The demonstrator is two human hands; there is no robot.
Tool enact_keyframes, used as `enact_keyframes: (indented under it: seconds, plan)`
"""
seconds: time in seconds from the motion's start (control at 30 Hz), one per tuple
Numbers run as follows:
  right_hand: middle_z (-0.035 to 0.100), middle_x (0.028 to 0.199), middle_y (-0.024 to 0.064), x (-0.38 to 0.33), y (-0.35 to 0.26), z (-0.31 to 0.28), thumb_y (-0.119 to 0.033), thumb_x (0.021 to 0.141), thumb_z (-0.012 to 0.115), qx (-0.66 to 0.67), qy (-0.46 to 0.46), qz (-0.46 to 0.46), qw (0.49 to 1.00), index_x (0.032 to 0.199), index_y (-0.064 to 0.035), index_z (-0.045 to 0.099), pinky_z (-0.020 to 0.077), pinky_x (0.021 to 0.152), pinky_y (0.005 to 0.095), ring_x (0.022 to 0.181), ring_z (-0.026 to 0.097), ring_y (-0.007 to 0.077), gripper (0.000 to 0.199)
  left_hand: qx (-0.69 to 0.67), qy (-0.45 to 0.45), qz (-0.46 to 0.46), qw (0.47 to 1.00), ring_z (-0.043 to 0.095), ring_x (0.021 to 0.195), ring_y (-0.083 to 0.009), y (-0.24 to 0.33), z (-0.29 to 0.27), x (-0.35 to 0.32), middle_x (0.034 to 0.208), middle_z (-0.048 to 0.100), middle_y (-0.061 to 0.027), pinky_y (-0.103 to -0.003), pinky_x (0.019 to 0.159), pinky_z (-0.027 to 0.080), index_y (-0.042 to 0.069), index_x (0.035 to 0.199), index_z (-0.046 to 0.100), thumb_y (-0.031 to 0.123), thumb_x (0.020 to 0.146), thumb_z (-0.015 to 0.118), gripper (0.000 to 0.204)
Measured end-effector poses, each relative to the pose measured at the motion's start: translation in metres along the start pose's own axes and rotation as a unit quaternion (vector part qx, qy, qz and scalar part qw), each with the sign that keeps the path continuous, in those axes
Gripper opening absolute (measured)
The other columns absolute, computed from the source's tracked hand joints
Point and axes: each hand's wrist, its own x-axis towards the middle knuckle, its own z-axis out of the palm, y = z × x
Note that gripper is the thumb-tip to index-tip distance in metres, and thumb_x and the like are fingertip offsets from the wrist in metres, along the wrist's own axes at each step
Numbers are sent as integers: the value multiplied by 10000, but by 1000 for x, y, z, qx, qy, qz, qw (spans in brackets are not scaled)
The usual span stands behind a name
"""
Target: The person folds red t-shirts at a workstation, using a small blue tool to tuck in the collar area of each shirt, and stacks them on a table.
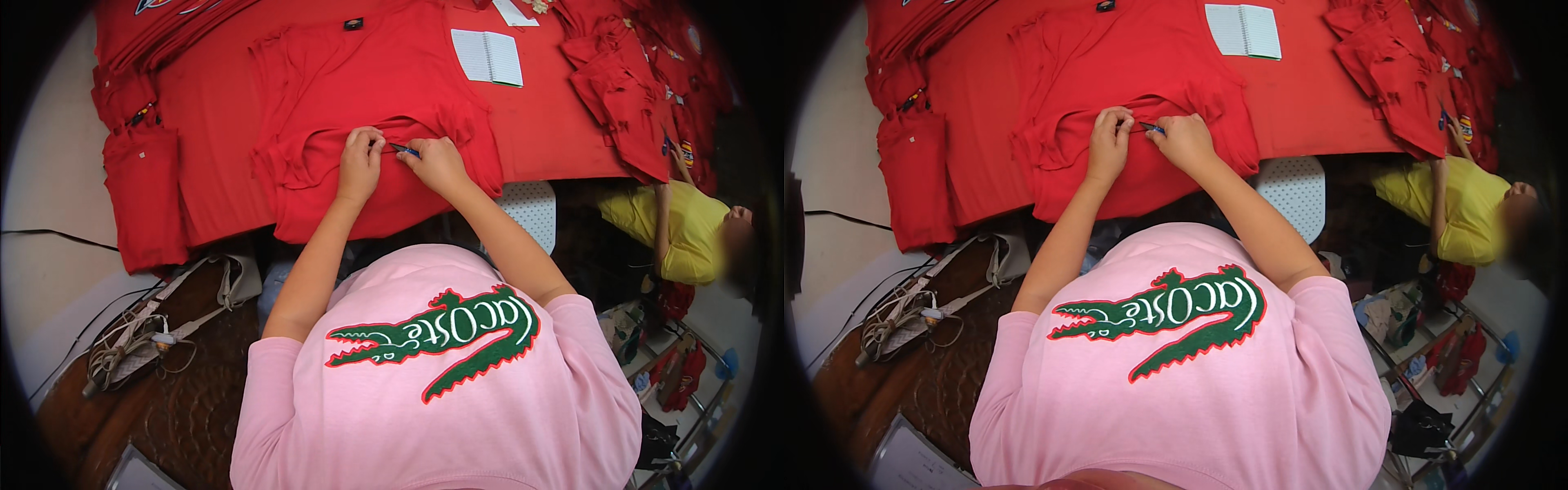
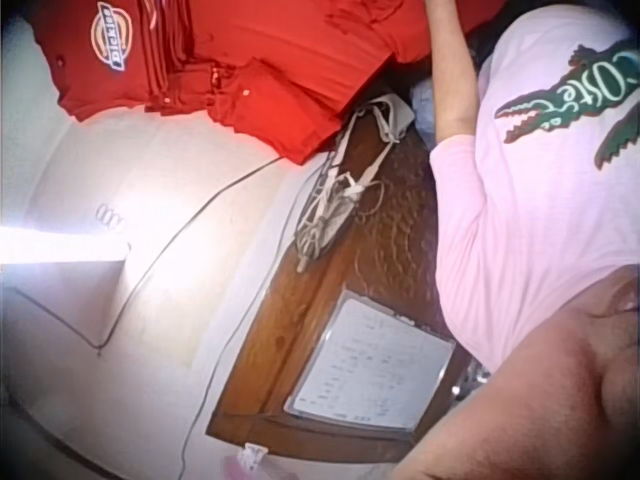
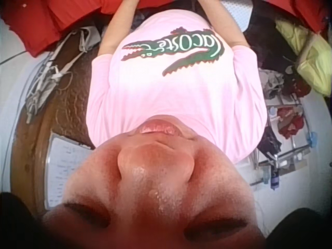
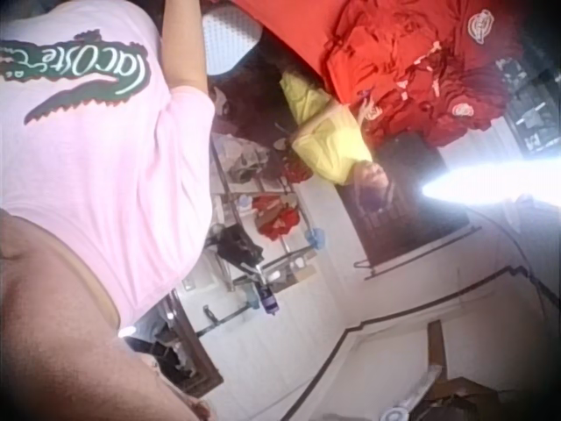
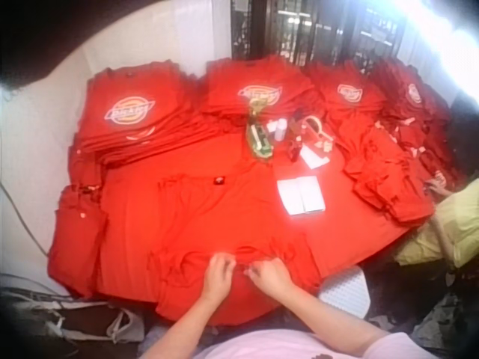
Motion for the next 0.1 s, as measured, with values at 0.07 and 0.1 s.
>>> enact_keyframes:
  seconds: [0.07, 0.1]
  plan:
    - [717, 769, 189, -1, 3, -7, -420, 901, 723, 98, -12, 41, 994, 964, -68, 785, 481, 855, 479, 759, 709, 354, 363, -17, -1, -7, 1000, 667, 1002, -298, -5, -7, 1, 1117, 661, -154, -393, 857, 561, 9, 1001, 623, 63, 964, 650, 71]
    - [718, 781, 199, -2, 3, -15, -423, 905, 721, 146, -18, 61, 987, 972, -67, 786, 488, 888, 488, 778, 714, 357, 368, -29, -5, -20, 999, 668, 1014, -281, -9, -17, 1, 1132, 665, -156, -396, 886, 557, 18, 1025, 635, 73, 963, 658, 86]
